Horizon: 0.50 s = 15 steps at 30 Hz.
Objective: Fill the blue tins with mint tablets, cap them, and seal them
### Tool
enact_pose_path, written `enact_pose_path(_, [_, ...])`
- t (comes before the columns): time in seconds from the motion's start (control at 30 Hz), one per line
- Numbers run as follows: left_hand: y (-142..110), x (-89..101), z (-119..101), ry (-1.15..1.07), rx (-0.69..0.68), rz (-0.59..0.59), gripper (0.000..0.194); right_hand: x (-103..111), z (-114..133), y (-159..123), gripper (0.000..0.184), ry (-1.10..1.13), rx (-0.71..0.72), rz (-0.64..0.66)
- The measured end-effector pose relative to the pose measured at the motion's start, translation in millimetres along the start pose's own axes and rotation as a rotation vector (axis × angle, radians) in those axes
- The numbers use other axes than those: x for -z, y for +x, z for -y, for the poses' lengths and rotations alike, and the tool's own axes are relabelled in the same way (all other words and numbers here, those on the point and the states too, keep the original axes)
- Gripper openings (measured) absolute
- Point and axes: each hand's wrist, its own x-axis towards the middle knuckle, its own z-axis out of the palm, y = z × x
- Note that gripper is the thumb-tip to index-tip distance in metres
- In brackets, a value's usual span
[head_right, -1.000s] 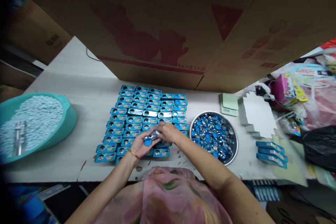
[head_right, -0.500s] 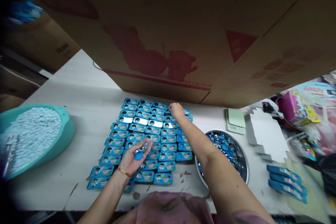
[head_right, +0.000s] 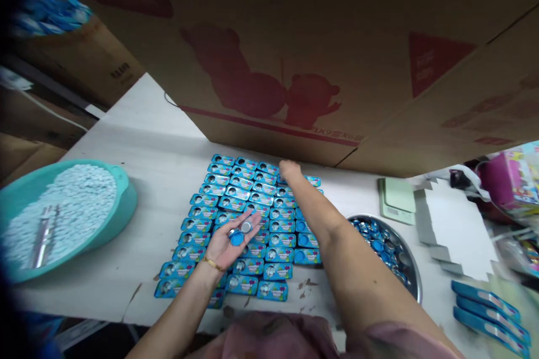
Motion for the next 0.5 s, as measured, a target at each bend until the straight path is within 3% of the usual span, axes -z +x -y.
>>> enact_pose_path(0.07, [4,-0.6,-1,-0.006,-0.008,-0.008,0.033,-7,4,-26,0.037,0.036,0.069,-0.097])
enact_pose_path(0.13, [9,-1.7,0,-0.005,-0.01,-0.041,0.028,-19,9,-57,0.032,0.142,0.272,-0.171])
enact_pose_path(0.2, [15,-4.2,2,-0.007,-0.026,-0.066,0.021,-35,14,-86,0.026,0.254,0.571,-0.122])
enact_pose_path(0.27, [18,-7.5,5,-0.017,-0.047,-0.081,0.017,-48,19,-108,0.021,0.294,0.733,-0.06])
enact_pose_path(0.5, [19,-8.8,17,0.01,0.02,-0.054,0.018,-59,15,-137,0.029,0.167,0.723,-0.095])
